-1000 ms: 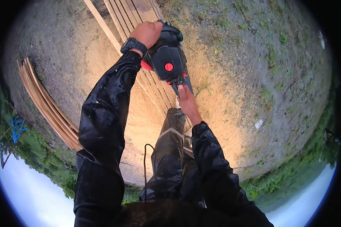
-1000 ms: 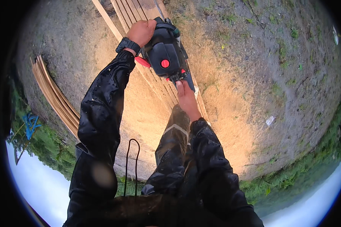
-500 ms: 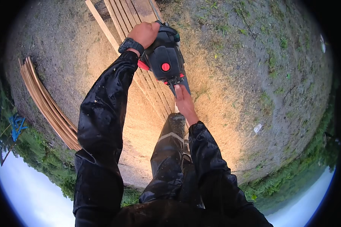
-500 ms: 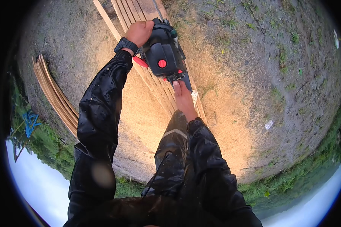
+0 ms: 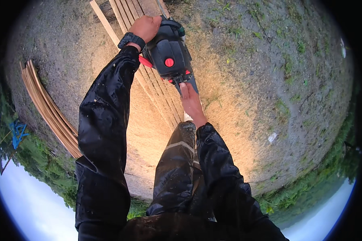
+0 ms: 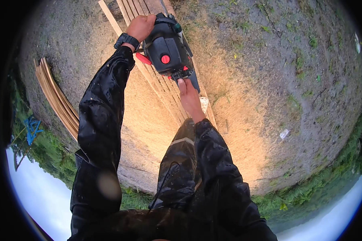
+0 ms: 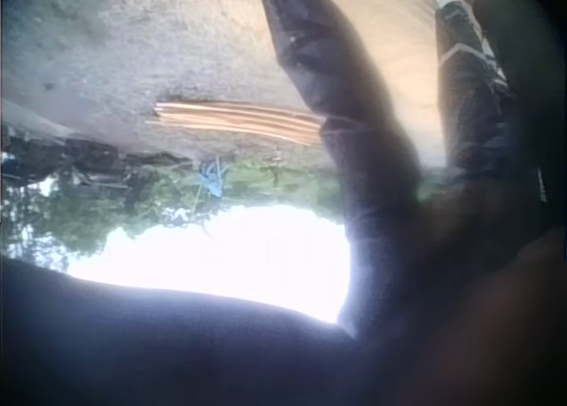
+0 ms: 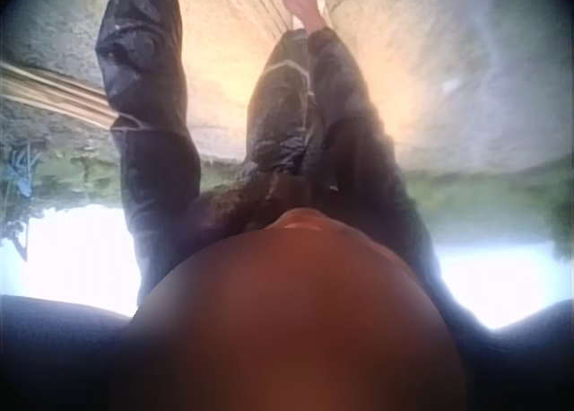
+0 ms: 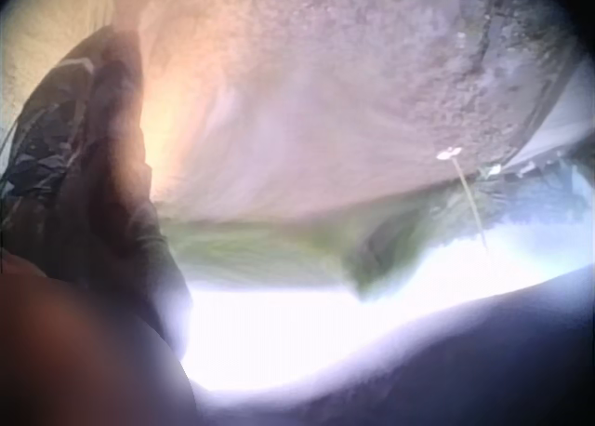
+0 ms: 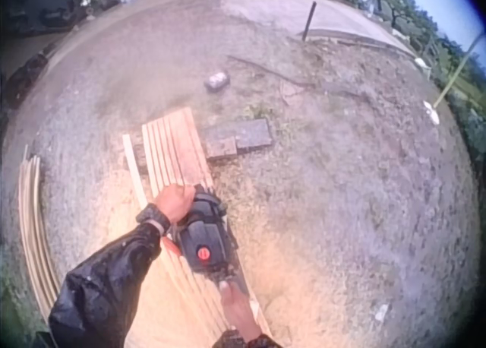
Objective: The person cuts a wooden plank using a chainsaw.
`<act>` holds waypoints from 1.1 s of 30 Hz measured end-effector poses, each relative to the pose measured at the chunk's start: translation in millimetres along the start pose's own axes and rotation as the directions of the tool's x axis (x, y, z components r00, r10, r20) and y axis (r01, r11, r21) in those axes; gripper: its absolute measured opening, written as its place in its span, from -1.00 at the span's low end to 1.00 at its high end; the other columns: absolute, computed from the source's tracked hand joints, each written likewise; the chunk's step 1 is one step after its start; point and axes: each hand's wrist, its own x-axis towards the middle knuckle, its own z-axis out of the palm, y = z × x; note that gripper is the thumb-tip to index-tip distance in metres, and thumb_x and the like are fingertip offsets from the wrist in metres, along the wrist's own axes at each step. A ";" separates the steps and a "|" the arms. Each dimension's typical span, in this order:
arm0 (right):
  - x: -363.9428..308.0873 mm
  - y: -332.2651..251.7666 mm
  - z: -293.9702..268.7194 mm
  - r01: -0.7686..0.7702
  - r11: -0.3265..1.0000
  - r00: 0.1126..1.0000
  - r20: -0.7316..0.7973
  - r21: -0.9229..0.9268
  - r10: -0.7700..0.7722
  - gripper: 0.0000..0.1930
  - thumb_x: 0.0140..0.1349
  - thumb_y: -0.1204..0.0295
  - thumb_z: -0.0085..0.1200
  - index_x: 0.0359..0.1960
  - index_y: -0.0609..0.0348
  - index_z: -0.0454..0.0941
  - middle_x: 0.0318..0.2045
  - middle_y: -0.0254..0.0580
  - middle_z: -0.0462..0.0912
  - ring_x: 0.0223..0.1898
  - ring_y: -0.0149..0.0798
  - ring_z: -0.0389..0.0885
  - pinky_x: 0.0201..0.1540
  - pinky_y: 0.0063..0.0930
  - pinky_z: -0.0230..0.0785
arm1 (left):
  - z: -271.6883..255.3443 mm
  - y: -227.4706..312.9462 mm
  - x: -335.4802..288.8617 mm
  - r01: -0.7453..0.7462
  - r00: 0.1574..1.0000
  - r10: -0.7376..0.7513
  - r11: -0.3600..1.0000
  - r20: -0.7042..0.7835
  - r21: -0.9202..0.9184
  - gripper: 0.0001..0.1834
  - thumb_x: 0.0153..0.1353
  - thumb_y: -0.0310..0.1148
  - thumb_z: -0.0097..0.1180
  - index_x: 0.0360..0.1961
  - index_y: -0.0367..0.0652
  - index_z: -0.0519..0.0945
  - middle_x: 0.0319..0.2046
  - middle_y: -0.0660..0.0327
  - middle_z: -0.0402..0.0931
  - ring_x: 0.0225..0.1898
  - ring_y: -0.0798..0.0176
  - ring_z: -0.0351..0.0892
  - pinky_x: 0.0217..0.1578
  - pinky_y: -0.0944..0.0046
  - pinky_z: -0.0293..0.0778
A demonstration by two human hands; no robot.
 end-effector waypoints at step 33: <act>-105.0 51.6 -15.5 -0.064 0.997 0.998 -0.024 -0.041 0.063 -0.48 0.54 -0.04 -0.26 0.08 0.18 0.47 -0.17 0.37 0.64 -0.05 0.45 0.56 -0.01 0.12 0.36 | -4.9 90.7 -71.8 0.235 0.942 -0.213 0.970 0.261 -0.057 -0.74 0.35 -0.24 -0.12 -0.25 -0.15 0.56 -0.32 -0.13 0.67 -0.26 -0.30 0.68 -0.25 -0.23 0.59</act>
